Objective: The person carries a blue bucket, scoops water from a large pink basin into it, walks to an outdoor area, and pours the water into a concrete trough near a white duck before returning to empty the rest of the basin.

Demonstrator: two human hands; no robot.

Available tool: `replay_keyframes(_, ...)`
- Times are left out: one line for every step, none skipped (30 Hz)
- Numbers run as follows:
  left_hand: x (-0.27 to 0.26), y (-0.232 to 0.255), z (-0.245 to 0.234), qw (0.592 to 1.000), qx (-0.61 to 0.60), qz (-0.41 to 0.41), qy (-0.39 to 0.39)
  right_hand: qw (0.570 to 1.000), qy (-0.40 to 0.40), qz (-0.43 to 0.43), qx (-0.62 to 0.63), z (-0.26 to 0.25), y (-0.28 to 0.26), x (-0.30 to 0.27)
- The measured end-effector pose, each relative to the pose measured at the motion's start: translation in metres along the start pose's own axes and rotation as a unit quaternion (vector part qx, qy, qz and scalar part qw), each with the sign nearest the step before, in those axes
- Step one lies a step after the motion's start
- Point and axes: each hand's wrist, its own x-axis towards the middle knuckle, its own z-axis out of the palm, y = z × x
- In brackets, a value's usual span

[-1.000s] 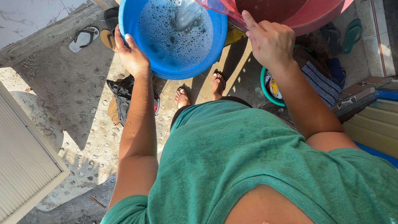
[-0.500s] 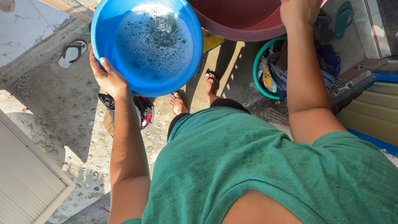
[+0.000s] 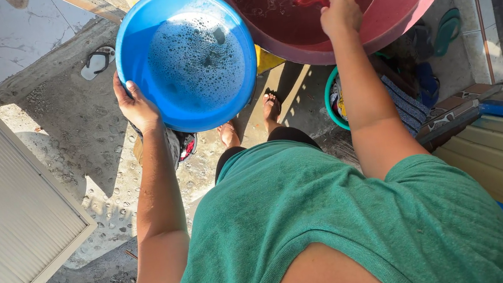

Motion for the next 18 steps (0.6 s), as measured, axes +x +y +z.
replay_keyframes(0.0, 0.0, 0.0, 1.0, -0.005, 0.008, -0.002, 1.0, -0.01, -0.022, 0.008, 0.005, -0.009, -0.001)
replay_keyframes(-0.001, 0.0, 0.001, 1.0, -0.01, 0.016, -0.005, 1.0, -0.01, -0.024, 0.008, 0.009, -0.016, 0.0)
replay_keyframes(0.0, 0.0, 0.001, 1.0, -0.01, 0.017, -0.001, 0.998, 0.027, -0.057, 0.029, 0.016, -0.027, 0.0)
replay_keyframes(0.001, 0.0, 0.002, 1.0, -0.002, 0.005, 0.004, 0.993, 0.064, -0.089, 0.05, 0.019, -0.035, 0.0)
replay_keyframes(0.001, 0.0, 0.003, 1.0, 0.006, -0.006, 0.009, 0.992, 0.064, -0.093, 0.051, 0.017, -0.039, -0.002)
replay_keyframes(0.0, -0.001, 0.002, 1.0, 0.005, -0.005, 0.013, 0.96, -0.042, -0.017, 0.276, 0.011, -0.042, -0.005)
replay_keyframes(0.0, -0.002, 0.003, 1.0, 0.008, -0.009, 0.012, 0.861, -0.147, 0.061, 0.483, 0.002, -0.045, -0.01)
replay_keyframes(0.0, -0.003, 0.003, 1.0, 0.01, -0.012, 0.011, 0.861, -0.147, 0.058, 0.483, -0.007, -0.05, -0.017)
replay_keyframes(0.002, -0.003, 0.004, 1.0, 0.009, -0.01, 0.013, 0.838, -0.167, 0.062, 0.517, -0.019, -0.057, -0.025)
replay_keyframes(0.002, -0.004, 0.007, 1.0, -0.004, -0.009, 0.012, 0.812, -0.187, 0.066, 0.549, -0.032, -0.064, -0.035)
replay_keyframes(0.002, -0.004, 0.007, 1.0, -0.017, -0.009, 0.011, 0.812, -0.188, 0.063, 0.549, -0.044, -0.069, -0.045)
replay_keyframes(0.003, -0.004, 0.007, 1.0, -0.018, -0.008, 0.014, 0.819, -0.177, 0.032, 0.546, -0.057, -0.075, -0.057)
replay_keyframes(0.003, -0.003, 0.007, 1.0, 0.007, -0.01, 0.013, 0.824, -0.165, 0.002, 0.542, -0.068, -0.079, -0.069)
replay_keyframes(0.001, -0.003, 0.008, 0.999, 0.032, -0.012, 0.013, 0.824, -0.166, 0.002, 0.541, -0.079, -0.082, -0.081)
replay_keyframes(0.0, -0.001, 0.009, 0.999, 0.031, -0.012, 0.015, 0.826, -0.145, -0.036, 0.543, -0.091, -0.083, -0.091)
replay_keyframes(0.001, 0.0, 0.01, 0.999, 0.042, -0.005, 0.018, 0.826, -0.123, -0.075, 0.544, -0.103, -0.084, -0.101)
replay_keyframes(0.001, 0.002, 0.011, 0.998, 0.053, 0.003, 0.022, 0.827, -0.125, -0.078, 0.543, -0.113, -0.084, -0.111)
replay_keyframes(0.001, 0.004, 0.012, 0.998, 0.051, 0.003, 0.026, 0.843, -0.099, -0.11, 0.517, -0.123, -0.083, -0.121)
